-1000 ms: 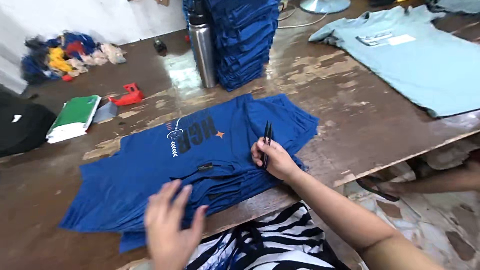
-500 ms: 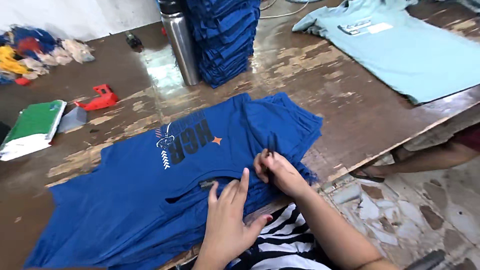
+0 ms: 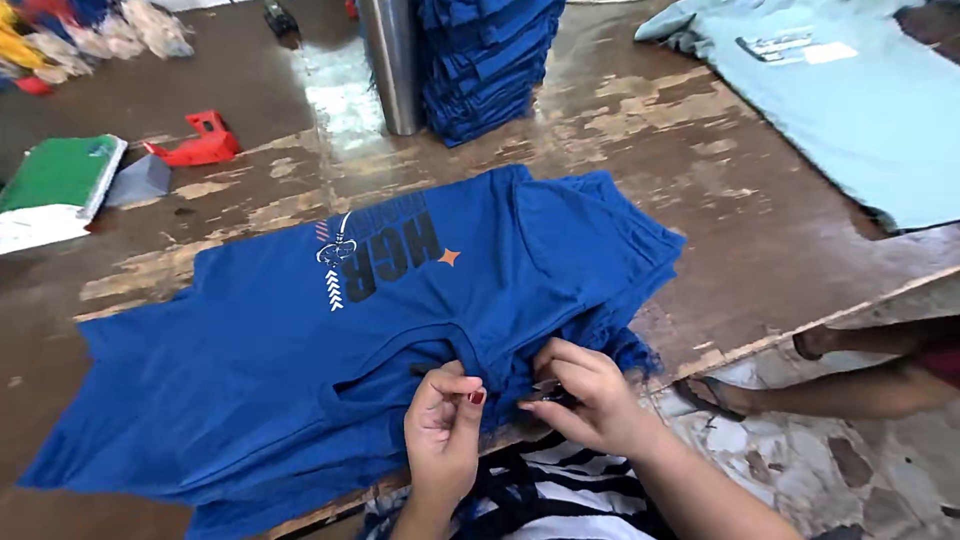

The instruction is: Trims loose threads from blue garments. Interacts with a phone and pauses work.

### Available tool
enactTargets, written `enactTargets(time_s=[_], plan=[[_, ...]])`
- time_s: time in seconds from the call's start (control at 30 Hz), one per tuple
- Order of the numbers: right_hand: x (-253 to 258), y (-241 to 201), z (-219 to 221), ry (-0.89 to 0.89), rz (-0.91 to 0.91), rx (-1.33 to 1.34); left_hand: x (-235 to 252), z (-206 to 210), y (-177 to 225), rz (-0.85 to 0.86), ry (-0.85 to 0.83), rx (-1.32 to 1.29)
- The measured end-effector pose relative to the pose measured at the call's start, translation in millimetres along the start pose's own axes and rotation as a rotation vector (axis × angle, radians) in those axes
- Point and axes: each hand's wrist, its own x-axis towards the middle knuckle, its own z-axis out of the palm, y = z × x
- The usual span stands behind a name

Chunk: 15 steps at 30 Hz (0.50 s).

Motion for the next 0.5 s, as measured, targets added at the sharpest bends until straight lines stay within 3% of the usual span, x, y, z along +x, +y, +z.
enactTargets(time_s=[0.3, 0.5], plan=[[6, -15, 7, -0.01, 0.011, -0.28, -7, -2, 6, 0.137, -0.094, 0.245], [2, -18, 6, -0.015, -0.001, -0.259, -9, -3, 8, 0.154, -0.07, 0.288]])
